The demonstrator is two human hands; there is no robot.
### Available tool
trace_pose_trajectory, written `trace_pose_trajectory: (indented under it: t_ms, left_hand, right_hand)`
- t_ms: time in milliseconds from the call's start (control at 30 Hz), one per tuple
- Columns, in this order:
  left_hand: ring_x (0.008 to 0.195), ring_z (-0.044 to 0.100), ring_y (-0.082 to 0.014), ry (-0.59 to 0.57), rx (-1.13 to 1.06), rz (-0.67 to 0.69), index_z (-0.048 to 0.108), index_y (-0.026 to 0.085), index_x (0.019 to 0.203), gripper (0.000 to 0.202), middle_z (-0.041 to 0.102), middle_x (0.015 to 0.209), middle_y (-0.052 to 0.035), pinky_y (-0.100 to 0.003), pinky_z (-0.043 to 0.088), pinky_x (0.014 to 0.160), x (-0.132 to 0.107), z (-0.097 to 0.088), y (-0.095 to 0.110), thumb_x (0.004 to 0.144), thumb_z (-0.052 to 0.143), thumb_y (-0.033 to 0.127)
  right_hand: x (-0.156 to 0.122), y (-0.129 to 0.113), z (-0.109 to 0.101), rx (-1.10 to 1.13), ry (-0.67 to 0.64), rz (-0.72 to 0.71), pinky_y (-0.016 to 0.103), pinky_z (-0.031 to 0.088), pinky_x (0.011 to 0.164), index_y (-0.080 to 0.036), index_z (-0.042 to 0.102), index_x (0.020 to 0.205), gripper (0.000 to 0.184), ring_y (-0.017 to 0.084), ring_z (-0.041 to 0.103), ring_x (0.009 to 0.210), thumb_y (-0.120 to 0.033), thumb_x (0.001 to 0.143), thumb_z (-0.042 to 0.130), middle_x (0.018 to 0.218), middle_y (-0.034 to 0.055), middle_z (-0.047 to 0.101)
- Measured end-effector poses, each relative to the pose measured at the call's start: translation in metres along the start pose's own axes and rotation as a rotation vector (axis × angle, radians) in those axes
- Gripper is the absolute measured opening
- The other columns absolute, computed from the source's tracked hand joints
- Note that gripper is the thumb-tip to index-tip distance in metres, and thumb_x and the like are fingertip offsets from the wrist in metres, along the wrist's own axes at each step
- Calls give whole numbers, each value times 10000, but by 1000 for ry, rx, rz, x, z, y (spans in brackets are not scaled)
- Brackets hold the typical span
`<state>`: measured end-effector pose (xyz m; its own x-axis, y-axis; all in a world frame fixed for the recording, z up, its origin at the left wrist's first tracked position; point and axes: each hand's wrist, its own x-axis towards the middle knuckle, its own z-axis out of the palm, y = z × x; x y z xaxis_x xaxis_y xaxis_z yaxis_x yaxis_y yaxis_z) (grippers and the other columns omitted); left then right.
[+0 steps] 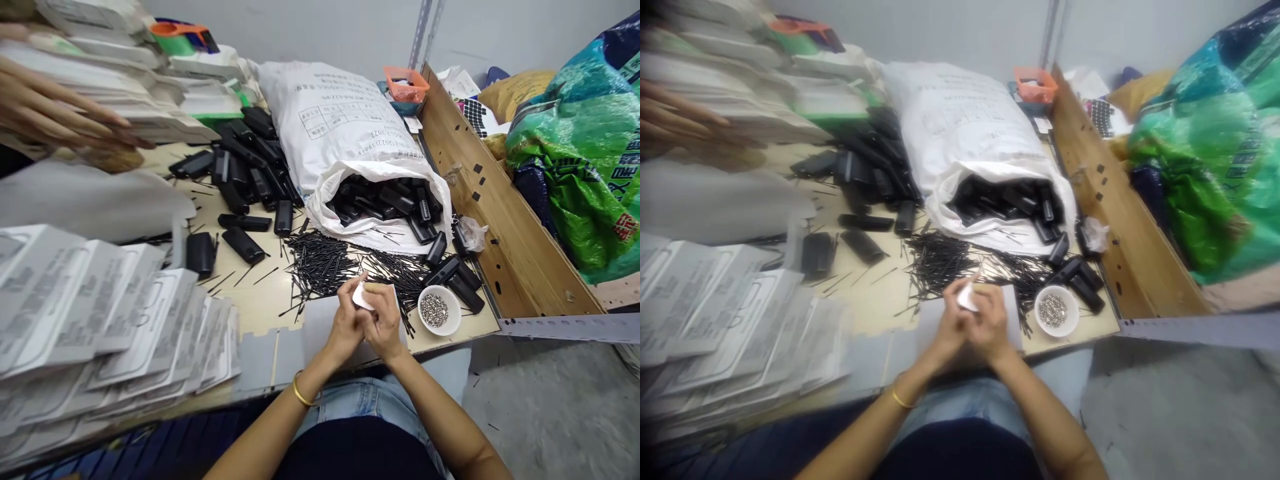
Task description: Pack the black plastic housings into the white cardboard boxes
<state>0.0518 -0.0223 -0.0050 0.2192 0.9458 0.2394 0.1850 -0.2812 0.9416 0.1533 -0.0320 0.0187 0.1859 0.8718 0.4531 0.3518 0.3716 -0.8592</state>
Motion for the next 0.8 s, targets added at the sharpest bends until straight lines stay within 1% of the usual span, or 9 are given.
trace_pose_trajectory:
  t_ms: [67, 200, 267, 367, 433, 500, 667, 733, 800]
  left_hand:
    - [1271, 457, -229, 11, -31, -22, 209, 212, 1311, 609, 421, 1387, -200, -433, 432, 995, 1, 3, 1, 815, 563, 219]
    - [1274, 458, -232, -10, 1, -42, 221, 213, 1299, 623, 446, 1364, -192, -438, 423, 1006, 5, 6, 5, 789, 577, 196]
    - [1279, 452, -236, -20, 9, -31, 217, 212, 1294, 638, 444, 1365, -192, -446, 408, 1019, 7, 7, 5, 774, 585, 187]
    - [1246, 484, -225, -19, -22, -35, 190, 208, 1302, 594, 451, 1355, -199, -436, 423, 1004, 9, 7, 3, 823, 541, 218]
    - [1224, 499, -218, -12, -31, -18, 189, 202, 1301, 544, 449, 1348, -198, -427, 429, 996, 7, 7, 0, 855, 499, 230]
    - [1204, 508, -220, -9, 7, 1, 200, 194, 1293, 526, 447, 1332, -196, -424, 436, 986, 4, 8, -5, 858, 493, 230]
    - [1079, 543, -243, -56, 264, -19, 293, 168, 1284, 574, 484, 1182, -157, -430, 482, 904, -4, 9, -17, 786, 571, 228]
    - [1048, 547, -248, -80, 370, -57, 341, 184, 1293, 591, 475, 1166, -136, -417, 505, 858, -3, 4, -11, 761, 593, 236]
    - [1000, 565, -246, -84, 486, -97, 358, 204, 1320, 610, 482, 1167, -123, -397, 527, 795, 0, -6, 3, 760, 592, 254]
  right_hand:
    - [-4, 0, 0, -30, -9, -56, 345, 476, 804, -217, 595, 914, 91, 195, 571, 954, -253, 854, 537, 1014, 73, 605]
    - [2, -1, -1, -36, 64, 68, 332, 480, 816, -221, 571, 983, 136, 170, 583, 936, -192, 897, 471, 976, 55, 613]
    - [7, 1, -2, -51, 69, 71, 339, 481, 822, -226, 591, 951, 153, 170, 585, 920, -191, 909, 447, 938, 48, 621]
    - [6, 7, -1, -110, 19, -48, 373, 490, 823, -237, 626, 915, 152, 199, 582, 935, -225, 894, 476, 949, 64, 628]
    - [0, 12, -2, -130, -12, -141, 406, 489, 846, -246, 635, 950, 163, 220, 577, 972, -235, 882, 487, 982, 76, 628]
    - [-6, 18, -3, -134, -28, -170, 426, 483, 869, -250, 624, 1006, 192, 227, 569, 1009, -223, 880, 481, 1023, 82, 621]
    - [-6, 31, -10, -127, -44, -4, 454, 433, 952, -217, 571, 1106, 236, 226, 529, 1093, -238, 886, 489, 1152, 107, 570]
    - [-1, 35, -12, -71, -60, 78, 463, 416, 975, -202, 576, 1084, 225, 226, 529, 1094, -271, 883, 501, 1132, 103, 577]
    - [4, 36, -14, 39, -84, 174, 450, 450, 940, -197, 568, 1092, 250, 221, 554, 1054, -312, 876, 519, 1100, 95, 593]
